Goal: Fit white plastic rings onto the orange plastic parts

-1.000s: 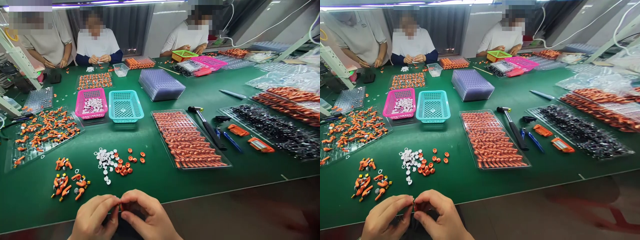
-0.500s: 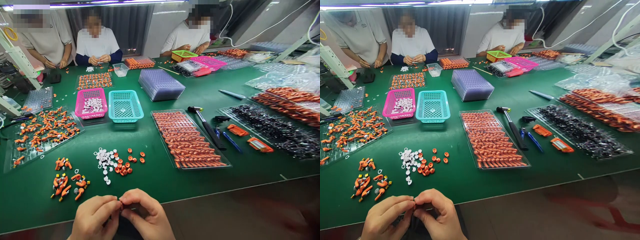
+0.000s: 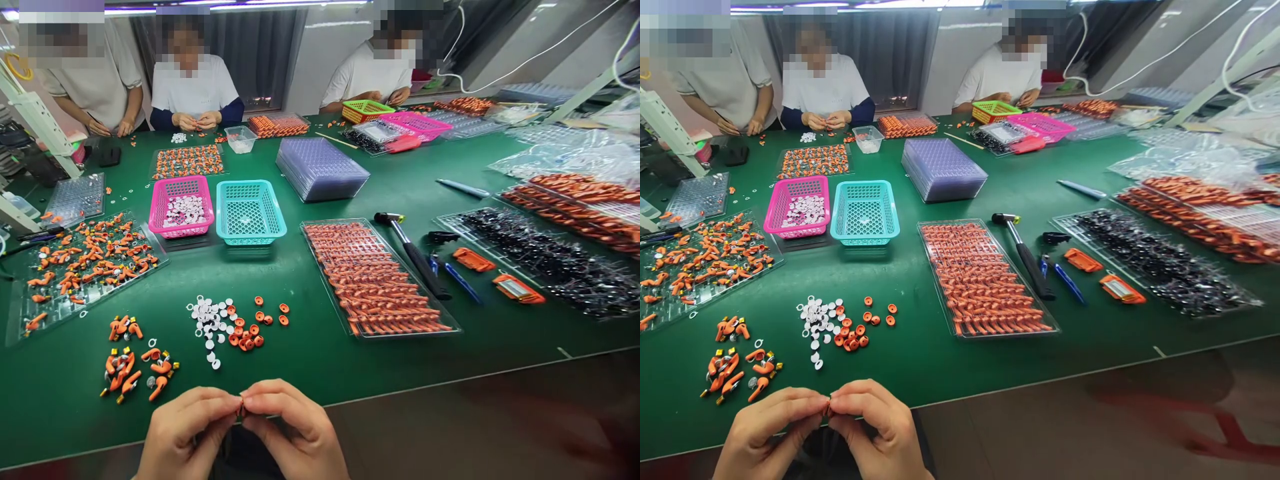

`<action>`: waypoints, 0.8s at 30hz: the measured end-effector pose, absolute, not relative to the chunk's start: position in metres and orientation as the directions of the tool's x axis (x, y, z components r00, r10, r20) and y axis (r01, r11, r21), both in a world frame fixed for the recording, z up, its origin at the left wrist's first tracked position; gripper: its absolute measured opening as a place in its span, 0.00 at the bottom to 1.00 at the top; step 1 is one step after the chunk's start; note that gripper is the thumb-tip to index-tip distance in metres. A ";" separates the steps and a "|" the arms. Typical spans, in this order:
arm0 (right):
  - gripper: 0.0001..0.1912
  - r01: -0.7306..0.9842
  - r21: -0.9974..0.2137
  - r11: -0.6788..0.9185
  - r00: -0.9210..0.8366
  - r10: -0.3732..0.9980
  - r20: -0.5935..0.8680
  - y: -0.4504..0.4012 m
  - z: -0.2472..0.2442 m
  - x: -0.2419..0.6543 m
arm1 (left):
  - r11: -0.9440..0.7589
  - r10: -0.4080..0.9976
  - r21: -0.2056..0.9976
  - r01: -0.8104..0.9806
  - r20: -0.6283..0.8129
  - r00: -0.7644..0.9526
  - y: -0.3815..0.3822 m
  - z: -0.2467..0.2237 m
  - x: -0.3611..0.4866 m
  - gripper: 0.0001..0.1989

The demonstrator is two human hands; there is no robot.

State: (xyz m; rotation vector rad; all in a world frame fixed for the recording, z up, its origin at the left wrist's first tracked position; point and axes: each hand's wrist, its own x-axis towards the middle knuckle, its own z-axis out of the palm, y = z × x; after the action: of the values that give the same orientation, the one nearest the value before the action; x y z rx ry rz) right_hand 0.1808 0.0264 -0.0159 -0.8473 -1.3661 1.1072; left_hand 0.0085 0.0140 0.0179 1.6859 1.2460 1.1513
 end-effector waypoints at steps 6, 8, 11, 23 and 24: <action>0.21 -0.162 -0.947 0.277 -0.137 0.944 0.299 0.025 -0.016 0.181 | 0.313 0.941 0.950 -0.018 -0.308 0.141 0.021 0.020 0.011 0.11; 0.21 -0.177 -0.946 0.271 -0.132 0.946 0.295 0.025 -0.015 0.181 | 0.436 0.886 0.892 -0.123 -0.401 0.233 0.023 0.016 0.011 0.17; 0.20 -0.197 -0.945 0.261 -0.112 0.951 0.287 0.025 -0.015 0.180 | 0.526 0.822 0.842 -0.117 -0.469 0.324 0.021 0.012 0.013 0.23; 0.16 -0.096 -0.921 0.379 -0.168 0.905 0.390 0.027 -0.012 0.184 | 0.512 0.812 0.855 0.080 -0.512 0.281 0.014 0.028 0.015 0.29; 0.17 -0.084 -0.914 0.398 -0.174 0.897 0.407 0.028 -0.011 0.185 | 0.509 0.813 0.856 0.086 -0.511 0.278 0.014 0.028 0.015 0.29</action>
State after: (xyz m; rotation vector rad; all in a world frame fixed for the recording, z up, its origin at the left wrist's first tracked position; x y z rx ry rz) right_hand 0.1847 0.0276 -0.0109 -0.7670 -1.4785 1.0450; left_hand 0.0147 0.0140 0.0281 0.9363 1.2074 0.5983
